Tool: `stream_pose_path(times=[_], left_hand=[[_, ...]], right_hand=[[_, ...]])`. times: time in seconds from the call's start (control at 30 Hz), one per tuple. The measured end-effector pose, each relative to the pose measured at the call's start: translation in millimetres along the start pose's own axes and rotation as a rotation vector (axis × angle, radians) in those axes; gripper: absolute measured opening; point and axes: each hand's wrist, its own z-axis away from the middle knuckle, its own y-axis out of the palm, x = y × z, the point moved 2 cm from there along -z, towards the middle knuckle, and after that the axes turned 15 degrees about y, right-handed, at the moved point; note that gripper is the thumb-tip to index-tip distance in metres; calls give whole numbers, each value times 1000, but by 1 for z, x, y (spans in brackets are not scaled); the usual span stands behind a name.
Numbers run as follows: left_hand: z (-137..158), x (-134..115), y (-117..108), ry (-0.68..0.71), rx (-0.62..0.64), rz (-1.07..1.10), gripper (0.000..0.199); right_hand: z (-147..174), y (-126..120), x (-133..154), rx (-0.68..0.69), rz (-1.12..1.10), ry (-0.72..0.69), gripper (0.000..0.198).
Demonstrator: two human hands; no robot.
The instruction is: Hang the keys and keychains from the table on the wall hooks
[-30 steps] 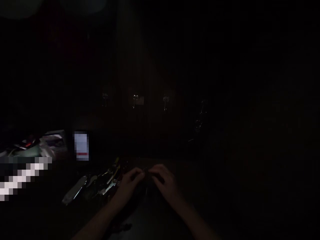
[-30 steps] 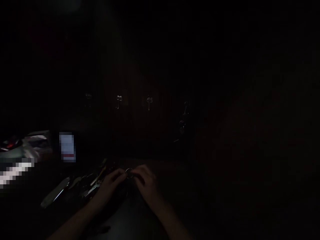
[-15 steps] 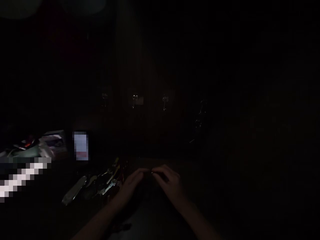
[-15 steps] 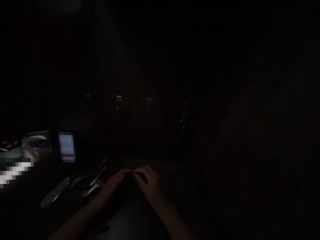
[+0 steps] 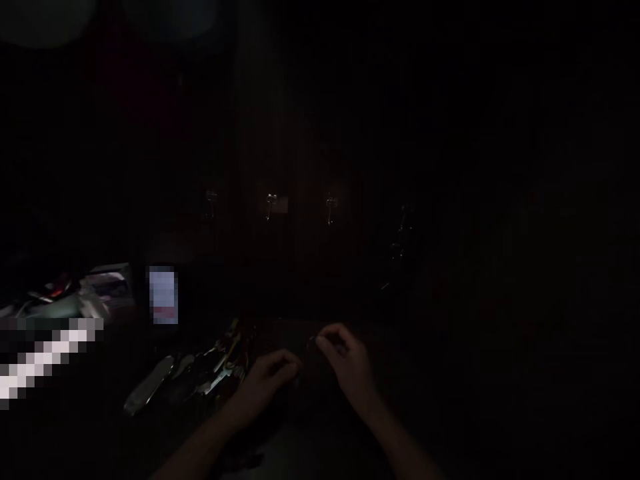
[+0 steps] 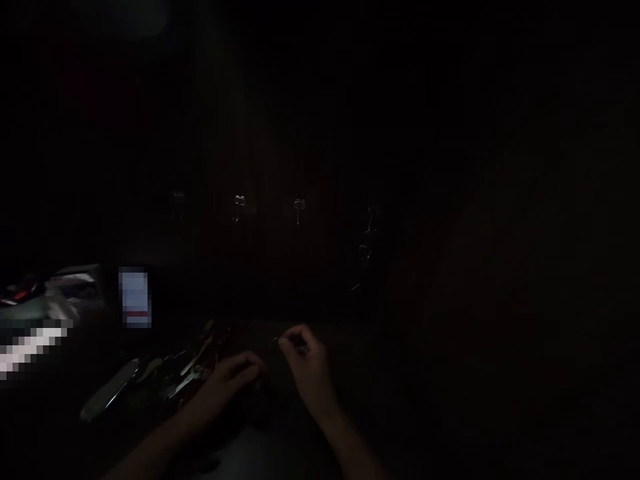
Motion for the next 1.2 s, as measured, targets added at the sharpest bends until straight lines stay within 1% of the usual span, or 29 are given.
stream_pose_path(times=[0.1, 0.2, 0.33, 0.47, 0.57, 0.63, 0.8, 0.93, 1.03, 1.2], left_hand=[[0, 0, 1, 11, 14, 46, 30], [0, 4, 1, 5, 37, 45, 31], [-2, 6, -1, -11, 0, -8, 31], [-4, 11, -3, -28, -21, -33, 31], [-4, 12, -1, -6, -5, -49, 33], [-4, 11, 0, 12, 11, -57, 33], [-3, 3, 3, -17, -6, -71, 33], [-2, 0, 4, -39, 10, -66, 35], [-2, -1, 5, -49, 13, -65, 36], [-3, 3, 3, -34, 18, -87, 34]], right_hand=[[-4, -12, 4, -48, -48, -3, 23], [-9, -28, 8, -151, -87, 7, 26], [-20, -55, 18, -302, -136, -16, 28], [-36, -82, 37, -469, -212, -114, 26], [-50, -98, 54, -621, -308, -219, 22], [-60, -106, 63, -678, -358, -245, 21], [-80, -118, 88, -718, -418, -324, 20], [-92, -125, 101, -742, -392, -355, 19], [-98, -127, 102, -749, -364, -335, 19], [-100, -122, 95, -726, -369, -333, 19]])
